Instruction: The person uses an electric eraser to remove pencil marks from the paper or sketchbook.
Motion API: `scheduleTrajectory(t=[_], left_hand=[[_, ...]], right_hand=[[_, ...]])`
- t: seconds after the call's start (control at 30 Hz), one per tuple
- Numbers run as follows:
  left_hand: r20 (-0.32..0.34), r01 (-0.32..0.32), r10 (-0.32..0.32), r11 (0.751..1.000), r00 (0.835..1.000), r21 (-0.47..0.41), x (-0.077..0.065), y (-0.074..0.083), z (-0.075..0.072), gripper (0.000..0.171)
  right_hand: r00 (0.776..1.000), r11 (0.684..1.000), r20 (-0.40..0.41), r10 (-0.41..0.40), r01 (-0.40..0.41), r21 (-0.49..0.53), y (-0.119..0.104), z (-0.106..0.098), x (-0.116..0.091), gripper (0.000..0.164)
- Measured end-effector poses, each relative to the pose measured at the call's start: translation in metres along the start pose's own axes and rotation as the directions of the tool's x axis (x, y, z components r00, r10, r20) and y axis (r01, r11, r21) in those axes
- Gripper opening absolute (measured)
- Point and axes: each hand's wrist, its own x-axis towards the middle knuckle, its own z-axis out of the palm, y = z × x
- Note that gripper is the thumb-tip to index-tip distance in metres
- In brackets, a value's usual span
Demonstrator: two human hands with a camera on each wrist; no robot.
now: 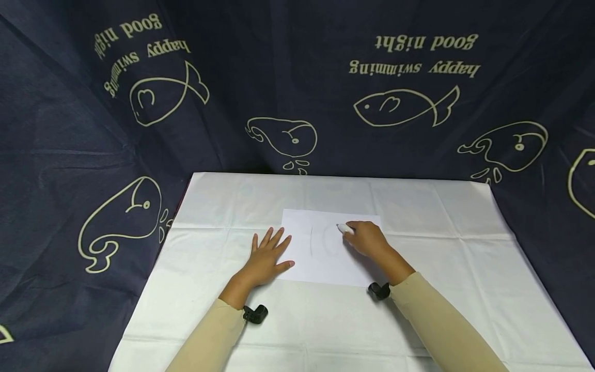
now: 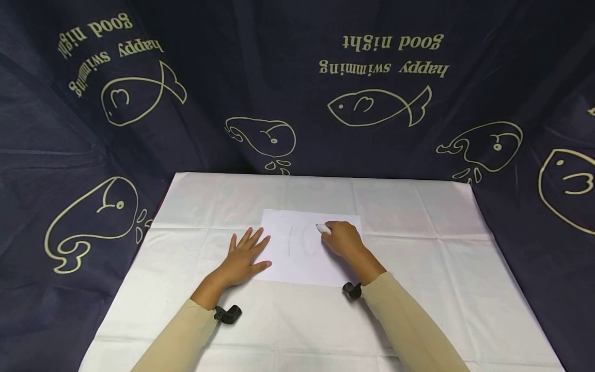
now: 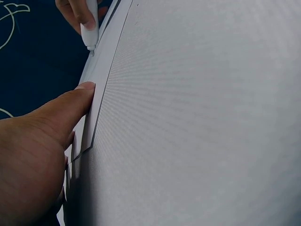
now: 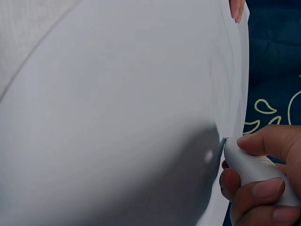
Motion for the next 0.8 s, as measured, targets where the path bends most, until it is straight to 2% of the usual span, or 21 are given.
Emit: scheduleTrajectory(t=[0.37, 0.8], left_hand=[[0.002, 0.004, -0.004, 1.000, 1.000, -0.001, 0.0001, -0.0008, 0.0004, 0.073], [0.000, 0.001, -0.001, 1.000, 1.000, -0.015, -0.0001, 0.0005, -0.0005, 0.073]], right_hand=[[0.999, 1.000, -0.044, -0.017, 0.017, -0.014, 0.0021, 0.0037, 0.0032, 0.039], [1.000, 1.000, -0.025, -0.018, 0.018, -0.006, -0.0031, 0.0033, 0.0053, 0.039]])
